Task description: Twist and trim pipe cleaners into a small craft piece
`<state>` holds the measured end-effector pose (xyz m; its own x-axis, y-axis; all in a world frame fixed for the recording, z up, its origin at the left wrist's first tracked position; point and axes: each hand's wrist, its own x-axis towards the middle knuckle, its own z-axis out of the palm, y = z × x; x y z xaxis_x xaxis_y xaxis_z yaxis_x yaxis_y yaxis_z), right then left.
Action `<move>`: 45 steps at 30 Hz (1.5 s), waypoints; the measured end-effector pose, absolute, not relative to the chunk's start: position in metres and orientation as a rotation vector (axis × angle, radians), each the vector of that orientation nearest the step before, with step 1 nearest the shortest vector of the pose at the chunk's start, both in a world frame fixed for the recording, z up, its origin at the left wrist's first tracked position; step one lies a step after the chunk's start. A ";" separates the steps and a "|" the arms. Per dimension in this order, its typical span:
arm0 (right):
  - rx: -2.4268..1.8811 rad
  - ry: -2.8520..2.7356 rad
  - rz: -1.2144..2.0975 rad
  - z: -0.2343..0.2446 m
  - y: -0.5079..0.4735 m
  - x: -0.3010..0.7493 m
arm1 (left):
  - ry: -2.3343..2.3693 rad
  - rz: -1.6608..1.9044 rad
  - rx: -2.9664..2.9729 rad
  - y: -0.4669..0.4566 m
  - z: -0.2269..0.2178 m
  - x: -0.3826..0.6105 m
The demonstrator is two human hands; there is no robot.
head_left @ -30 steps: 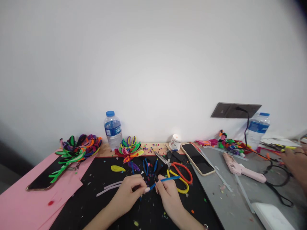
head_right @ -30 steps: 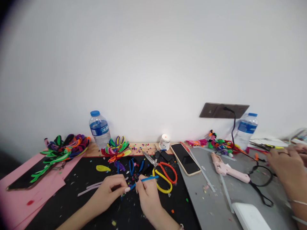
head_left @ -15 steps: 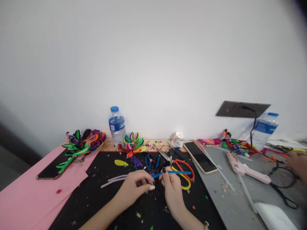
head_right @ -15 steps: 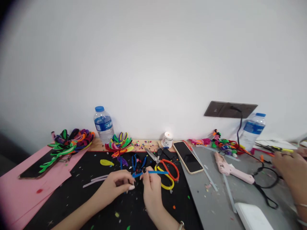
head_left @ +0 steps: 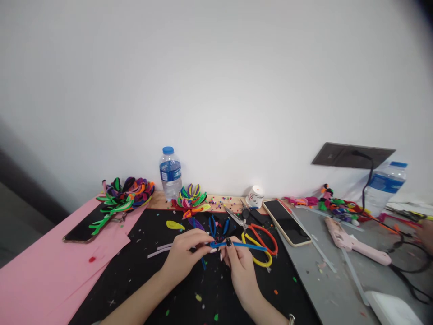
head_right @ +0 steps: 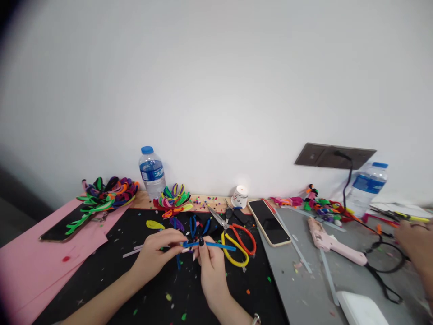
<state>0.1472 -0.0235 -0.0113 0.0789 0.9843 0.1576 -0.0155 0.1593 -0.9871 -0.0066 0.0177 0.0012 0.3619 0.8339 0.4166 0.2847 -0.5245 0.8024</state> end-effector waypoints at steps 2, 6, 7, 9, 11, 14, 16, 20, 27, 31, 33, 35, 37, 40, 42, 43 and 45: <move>-1.122 -1.225 1.028 -0.012 -0.024 0.148 | 0.956 1.123 2.030 0.018 0.001 -0.008; -1.135 -1.251 1.003 -0.011 -0.025 0.147 | 0.916 1.163 2.053 0.018 -0.001 -0.007; -1.137 -1.254 1.003 -0.011 -0.026 0.147 | 0.904 1.174 2.050 0.018 -0.001 -0.007; -1.141 -1.259 1.004 -0.013 -0.026 0.148 | 0.880 1.184 2.045 0.018 0.000 -0.006; -1.138 -1.265 1.010 -0.014 -0.025 0.148 | 0.863 1.187 2.039 0.018 0.001 -0.006; -1.131 -1.273 1.016 -0.016 -0.024 0.149 | 0.857 1.185 2.038 0.017 0.003 -0.006; -1.128 -1.277 1.007 -0.016 -0.024 0.149 | 0.851 1.178 2.039 0.017 0.004 -0.006; -1.130 -1.277 0.999 -0.015 -0.024 0.148 | 0.830 1.167 2.027 0.017 0.003 -0.006; -1.129 -1.277 1.008 -0.015 -0.024 0.149 | 0.828 1.151 1.995 0.018 0.001 -0.007; -1.142 -1.279 1.005 -0.014 -0.024 0.149 | 0.842 1.103 2.001 0.017 0.003 -0.007; -1.155 -1.284 1.007 -0.015 -0.023 0.150 | 0.841 1.090 2.004 0.017 0.004 -0.006; -1.174 -1.287 1.004 -0.016 -0.023 0.151 | 0.838 1.080 2.002 0.016 0.005 -0.006; -1.187 -1.291 0.994 -0.016 -0.024 0.151 | 0.852 1.079 1.982 0.016 0.006 -0.005; -1.181 -1.289 0.992 -0.016 -0.025 0.151 | 0.930 1.073 1.839 0.016 0.003 -0.003; -1.174 -1.279 1.002 -0.015 -0.026 0.150 | 0.974 1.065 1.655 0.018 0.000 -0.001; -1.176 -1.278 1.002 -0.014 -0.026 0.150 | 0.983 1.057 1.560 0.018 -0.001 0.000; -1.188 -1.294 0.986 -0.013 -0.026 0.150 | 0.979 1.046 1.412 0.019 -0.004 0.002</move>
